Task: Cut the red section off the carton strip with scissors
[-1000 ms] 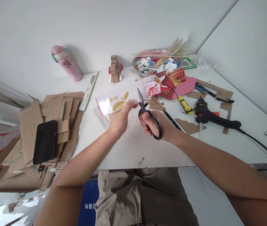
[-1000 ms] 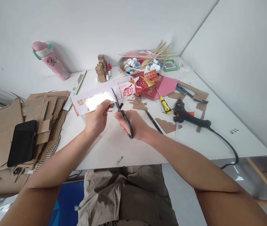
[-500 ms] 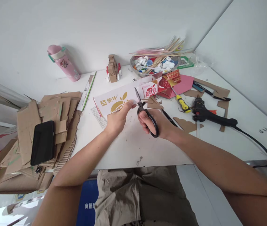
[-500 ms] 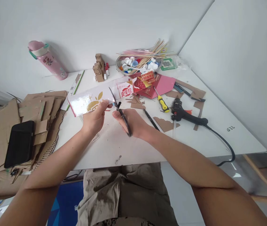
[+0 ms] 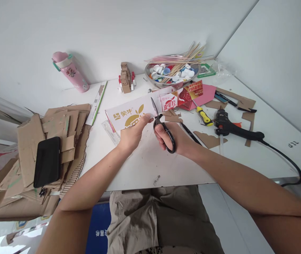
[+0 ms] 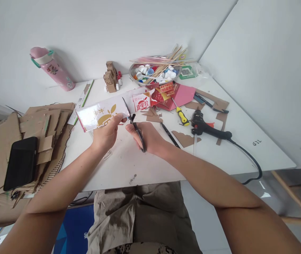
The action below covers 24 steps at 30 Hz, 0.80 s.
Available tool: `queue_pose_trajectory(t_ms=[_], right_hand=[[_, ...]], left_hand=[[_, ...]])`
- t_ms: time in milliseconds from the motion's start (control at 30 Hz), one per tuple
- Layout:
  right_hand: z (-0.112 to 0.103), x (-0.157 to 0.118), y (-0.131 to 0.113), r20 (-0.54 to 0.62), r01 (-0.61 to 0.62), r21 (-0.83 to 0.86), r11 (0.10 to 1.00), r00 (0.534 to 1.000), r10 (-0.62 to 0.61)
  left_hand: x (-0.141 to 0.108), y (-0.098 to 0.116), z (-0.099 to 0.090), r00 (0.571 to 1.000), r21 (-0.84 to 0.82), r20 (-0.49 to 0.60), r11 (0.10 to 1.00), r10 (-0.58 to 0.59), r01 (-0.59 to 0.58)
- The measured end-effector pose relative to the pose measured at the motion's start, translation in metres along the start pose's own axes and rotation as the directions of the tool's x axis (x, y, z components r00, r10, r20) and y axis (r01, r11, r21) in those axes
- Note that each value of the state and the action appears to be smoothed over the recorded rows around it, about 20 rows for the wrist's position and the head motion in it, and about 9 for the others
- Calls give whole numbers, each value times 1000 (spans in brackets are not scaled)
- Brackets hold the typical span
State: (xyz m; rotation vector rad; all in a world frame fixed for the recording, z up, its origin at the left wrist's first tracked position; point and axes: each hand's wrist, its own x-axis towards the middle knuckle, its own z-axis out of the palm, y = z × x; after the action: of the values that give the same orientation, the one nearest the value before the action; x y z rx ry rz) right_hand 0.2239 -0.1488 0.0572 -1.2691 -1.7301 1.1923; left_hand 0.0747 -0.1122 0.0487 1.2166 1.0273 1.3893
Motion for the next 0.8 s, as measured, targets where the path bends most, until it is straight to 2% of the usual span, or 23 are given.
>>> queue_pose_trajectory(t_ms=[333, 500, 600, 700, 767, 800], right_hand=[[6, -1, 1, -53, 21, 49, 999, 998, -19], [6, 0, -1, 14, -43, 69, 997, 999, 43], [4, 2, 3, 83, -42, 46, 998, 996, 39], [-16, 3, 7, 229, -43, 21, 999, 973, 37], [-41, 2, 8, 362, -60, 49, 997, 932, 38], [-55, 1, 7, 391, -54, 107, 993, 921, 8]], left_hand=[[1, 2, 3, 997, -56, -34, 996, -69, 67], [3, -1, 2, 997, -61, -34, 996, -68, 66], [9, -2, -1, 998, -90, -54, 995, -36, 31], [20, 2, -8, 994, -124, -104, 992, -14, 1], [26, 6, -13, 993, -147, -114, 989, -26, 9], [28, 7, -15, 994, -158, -107, 987, -34, 17]])
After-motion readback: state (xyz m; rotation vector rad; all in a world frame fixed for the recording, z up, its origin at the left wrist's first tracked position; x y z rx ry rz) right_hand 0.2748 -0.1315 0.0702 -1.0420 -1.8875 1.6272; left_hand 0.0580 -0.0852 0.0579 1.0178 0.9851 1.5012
